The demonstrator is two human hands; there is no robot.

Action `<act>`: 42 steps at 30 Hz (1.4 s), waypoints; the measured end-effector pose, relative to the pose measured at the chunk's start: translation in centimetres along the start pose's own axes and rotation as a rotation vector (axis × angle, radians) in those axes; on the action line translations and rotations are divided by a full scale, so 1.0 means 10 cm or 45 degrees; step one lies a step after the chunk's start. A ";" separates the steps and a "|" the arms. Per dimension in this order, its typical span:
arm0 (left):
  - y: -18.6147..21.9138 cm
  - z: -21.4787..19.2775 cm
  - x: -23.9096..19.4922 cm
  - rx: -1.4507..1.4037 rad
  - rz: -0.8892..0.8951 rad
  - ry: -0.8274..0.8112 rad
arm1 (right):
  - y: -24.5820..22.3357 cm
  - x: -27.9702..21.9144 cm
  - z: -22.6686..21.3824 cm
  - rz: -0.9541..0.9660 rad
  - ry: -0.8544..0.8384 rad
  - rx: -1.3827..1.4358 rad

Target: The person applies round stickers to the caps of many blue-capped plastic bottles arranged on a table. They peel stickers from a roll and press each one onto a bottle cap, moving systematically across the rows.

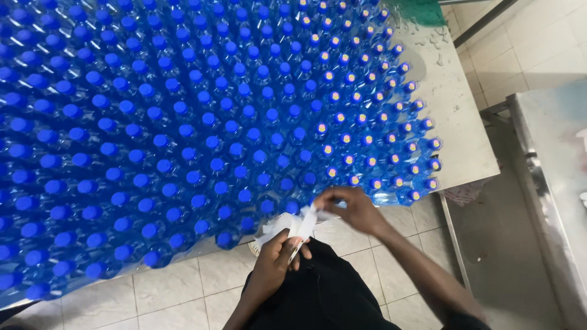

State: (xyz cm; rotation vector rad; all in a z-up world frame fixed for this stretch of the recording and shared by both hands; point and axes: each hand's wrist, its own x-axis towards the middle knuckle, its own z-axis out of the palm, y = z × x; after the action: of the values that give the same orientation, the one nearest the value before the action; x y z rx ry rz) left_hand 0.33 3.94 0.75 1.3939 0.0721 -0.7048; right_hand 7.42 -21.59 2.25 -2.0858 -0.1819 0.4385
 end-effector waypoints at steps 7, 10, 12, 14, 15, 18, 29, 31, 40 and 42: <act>0.03 0.04 0.22 -0.154 -0.118 0.142 | 0.82 1.57 -0.88 -0.394 0.434 -0.433; 0.03 0.08 0.29 -0.225 -0.118 0.197 | 1.04 2.05 -1.01 -0.628 0.345 -0.703; 0.14 0.10 0.29 -0.272 -0.271 0.237 | 1.00 2.14 -1.01 -0.654 0.274 -0.789; 0.07 0.11 0.33 -0.303 -0.240 0.257 | 1.11 2.20 -1.01 -0.707 0.265 -0.833; 0.04 0.12 0.35 -0.323 -0.202 0.263 | 1.17 2.22 -1.00 -0.755 0.274 -0.882; 0.16 0.13 0.37 -0.317 -0.256 0.298 | 1.21 2.26 -1.00 -0.813 0.274 -0.942; 0.23 0.16 0.45 -0.340 -0.300 0.327 | 1.15 2.21 -0.95 -0.964 0.342 -1.020; 0.23 0.15 0.45 -0.333 -0.286 0.323 | 1.13 2.19 -0.94 -0.962 0.342 -1.005; 0.26 0.11 0.39 -0.296 -0.313 0.319 | 1.14 1.93 -0.87 -0.801 0.266 -1.424; 0.23 0.09 0.36 -0.296 -0.270 0.312 | 1.10 1.90 -0.92 -0.863 0.232 -1.479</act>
State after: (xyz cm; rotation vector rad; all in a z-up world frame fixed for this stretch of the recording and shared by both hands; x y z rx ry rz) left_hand 4.04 1.67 1.38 1.2528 0.4868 -0.6735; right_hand 28.00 -28.98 -7.25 -2.9191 -1.2185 -0.3913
